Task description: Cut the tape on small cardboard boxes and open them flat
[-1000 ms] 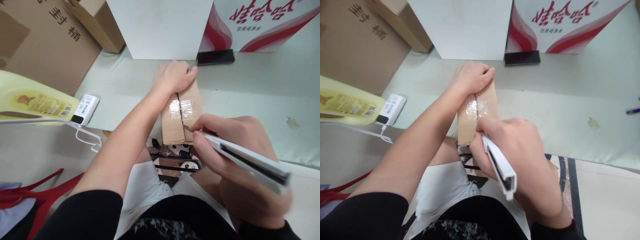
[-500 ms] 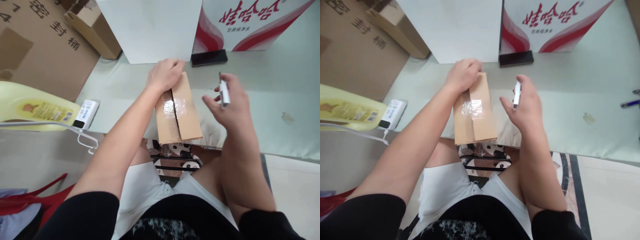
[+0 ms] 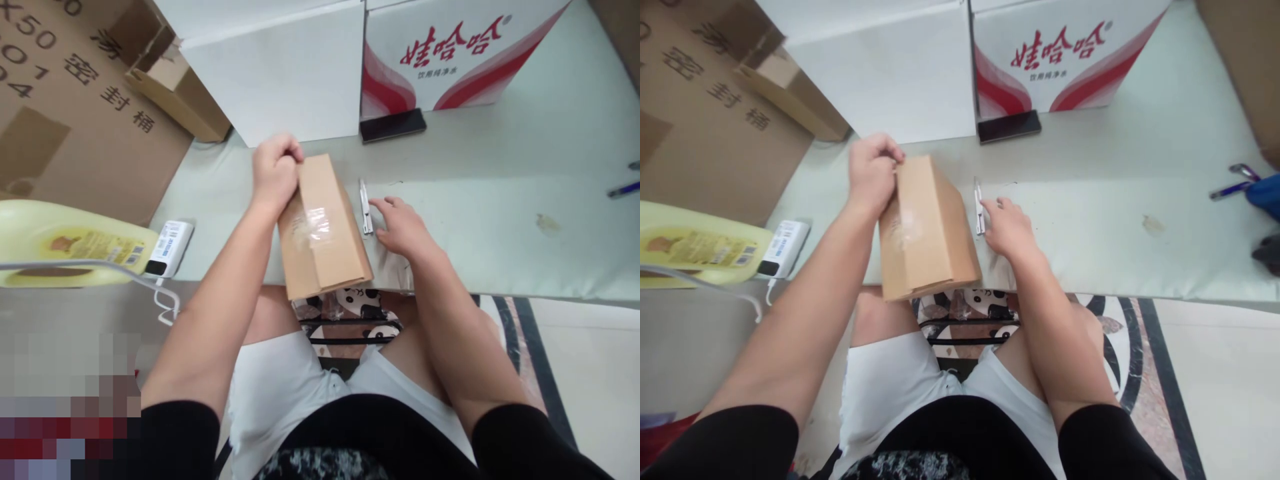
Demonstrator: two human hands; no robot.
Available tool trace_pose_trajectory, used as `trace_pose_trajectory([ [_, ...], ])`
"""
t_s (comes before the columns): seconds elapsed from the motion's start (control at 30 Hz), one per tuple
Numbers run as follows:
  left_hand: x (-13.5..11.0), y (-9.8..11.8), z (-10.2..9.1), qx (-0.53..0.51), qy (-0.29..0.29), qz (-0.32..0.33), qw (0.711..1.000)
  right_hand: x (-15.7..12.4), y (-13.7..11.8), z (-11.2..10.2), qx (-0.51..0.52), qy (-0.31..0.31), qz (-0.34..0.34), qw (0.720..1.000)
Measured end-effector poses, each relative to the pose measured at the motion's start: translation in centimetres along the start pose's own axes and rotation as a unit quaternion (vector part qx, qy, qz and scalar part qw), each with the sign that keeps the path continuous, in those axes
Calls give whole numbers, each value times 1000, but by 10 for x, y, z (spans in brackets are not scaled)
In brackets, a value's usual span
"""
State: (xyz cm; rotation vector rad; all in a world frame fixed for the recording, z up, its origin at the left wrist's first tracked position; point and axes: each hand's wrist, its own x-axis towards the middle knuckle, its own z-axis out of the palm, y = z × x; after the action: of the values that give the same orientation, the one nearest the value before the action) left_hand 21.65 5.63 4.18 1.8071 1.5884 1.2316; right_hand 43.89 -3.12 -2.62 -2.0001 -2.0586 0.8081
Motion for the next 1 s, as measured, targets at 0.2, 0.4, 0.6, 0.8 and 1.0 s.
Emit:
trace_pose_trajectory([
  [0.2,-34,-28,-36,-57,307,-76,947,-6,-12,-6,173,-112,-72,976],
  [0.4,-92,-63,-43,-113,220,-277,929,-15,-18,-6,343,-188,-116,913],
  [0.6,-139,-71,-44,-262,160,-284,908,-8,-15,0,417,-25,-89,904],
  [0.8,-171,-81,-32,-324,121,-275,897,-2,-22,8,403,84,-36,911],
  [1.0,-181,-95,-37,-242,43,-232,941,-7,-28,4,338,76,-2,938],
])
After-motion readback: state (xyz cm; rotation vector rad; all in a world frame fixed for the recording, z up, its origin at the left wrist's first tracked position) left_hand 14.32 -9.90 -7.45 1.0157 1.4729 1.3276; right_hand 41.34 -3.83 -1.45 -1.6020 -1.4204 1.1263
